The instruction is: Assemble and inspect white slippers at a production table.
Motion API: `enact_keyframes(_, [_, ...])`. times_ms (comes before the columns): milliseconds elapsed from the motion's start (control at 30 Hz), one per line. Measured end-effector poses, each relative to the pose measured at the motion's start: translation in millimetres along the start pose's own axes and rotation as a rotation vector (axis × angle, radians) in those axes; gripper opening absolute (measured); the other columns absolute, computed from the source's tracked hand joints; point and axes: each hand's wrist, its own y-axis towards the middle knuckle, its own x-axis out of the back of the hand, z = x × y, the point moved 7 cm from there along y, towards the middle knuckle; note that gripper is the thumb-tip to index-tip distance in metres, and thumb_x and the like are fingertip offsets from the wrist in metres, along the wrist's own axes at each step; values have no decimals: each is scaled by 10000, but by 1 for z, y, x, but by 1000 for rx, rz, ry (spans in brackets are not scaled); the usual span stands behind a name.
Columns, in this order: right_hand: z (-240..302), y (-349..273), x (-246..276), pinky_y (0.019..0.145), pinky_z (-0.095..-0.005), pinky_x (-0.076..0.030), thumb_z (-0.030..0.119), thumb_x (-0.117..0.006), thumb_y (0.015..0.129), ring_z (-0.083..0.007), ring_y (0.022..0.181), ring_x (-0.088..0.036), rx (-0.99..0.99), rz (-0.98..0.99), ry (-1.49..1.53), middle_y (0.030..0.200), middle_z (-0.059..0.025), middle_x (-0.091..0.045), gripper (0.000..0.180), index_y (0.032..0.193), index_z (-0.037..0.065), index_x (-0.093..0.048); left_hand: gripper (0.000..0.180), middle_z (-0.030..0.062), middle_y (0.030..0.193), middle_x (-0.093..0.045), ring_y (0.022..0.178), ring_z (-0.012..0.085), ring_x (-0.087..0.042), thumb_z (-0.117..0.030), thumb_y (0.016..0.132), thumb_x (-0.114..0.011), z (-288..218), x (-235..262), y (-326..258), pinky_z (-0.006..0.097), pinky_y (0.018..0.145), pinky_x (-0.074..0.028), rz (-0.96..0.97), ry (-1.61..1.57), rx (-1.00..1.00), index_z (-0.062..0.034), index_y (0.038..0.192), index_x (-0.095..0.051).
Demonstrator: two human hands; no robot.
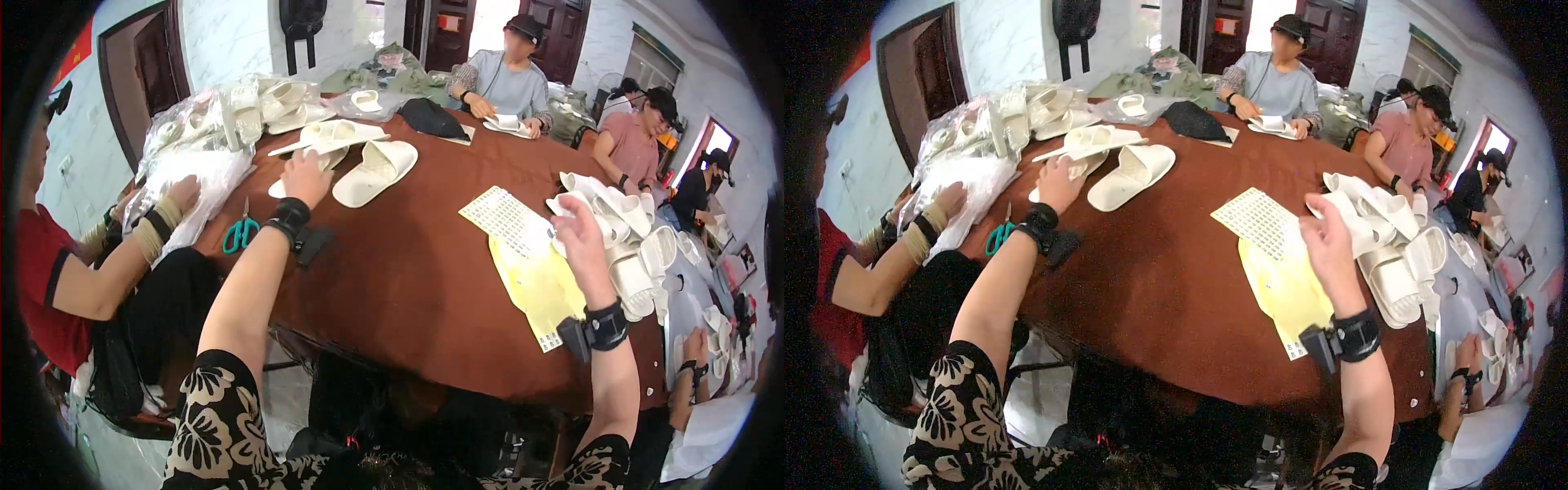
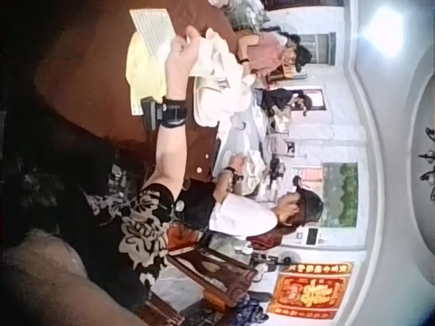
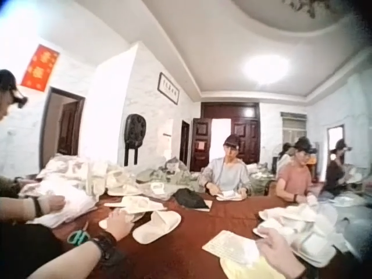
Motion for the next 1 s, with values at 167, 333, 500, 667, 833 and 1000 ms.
enact_keyframes(167, [8,-28,-14,736,-265,-462,24,-517,858,-147,903,-593,-60,157,-52,1089,-94,-581,356,1211,6,-469,476,153,1214,-484,1093,356,-479,-286,719,-694,23,-3,20,516,830,-419,-20,133,-41,-95,1123,-529])
enact_keyframes(333, [9,-50,-20,742,-279,-470,-22,-530,833,-176,933,-609,-119,232,-36,1146,-87,-558,376,1202,21,-469,335,117,1036,-587,1001,314,-546,-238,737,-663,17,-17,33,477,799,-429,23,259,-175,-94,1026,-576])
enact_keyframes(500, [9,-69,-19,799,-276,-470,-41,-532,826,-171,944,-610,-189,269,-23,1286,-126,-457,347,1164,31,-504,169,107,901,-624,888,294,-600,-192,779,-596,5,-24,44,434,746,-461,-40,365,-300,-83,909,-598])
enact_keyframes(667, [11,-82,-15,803,-281,-475,-47,-532,820,-166,943,-605,-167,274,-80,1285,-137,-452,329,1138,35,-518,155,157,906,-621,889,346,-592,-201,853,-537,10,-14,71,433,731,-484,-3,205,-158,-55,886,-572])
enact_keyframes(833, [1,-89,-13,786,-270,-479,-63,-524,820,-161,929,-610,-175,252,-76,1273,-133,-464,324,1129,32,-522,172,173,837,-629,815,366,-605,-213,855,-523,15,42,103,464,666,-502,-208,150,-140,-49,831,-570])
enact_keyframes(1000, [-7,-92,-17,774,-262,-476,-68,-519,824,-161,933,-613,-177,243,2,1266,-128,-471,314,1123,31,-526,240,233,762,-615,761,424,-598,-247,859,-532,27,115,126,501,675,-474,-323,43,-154,-11,837,-575])
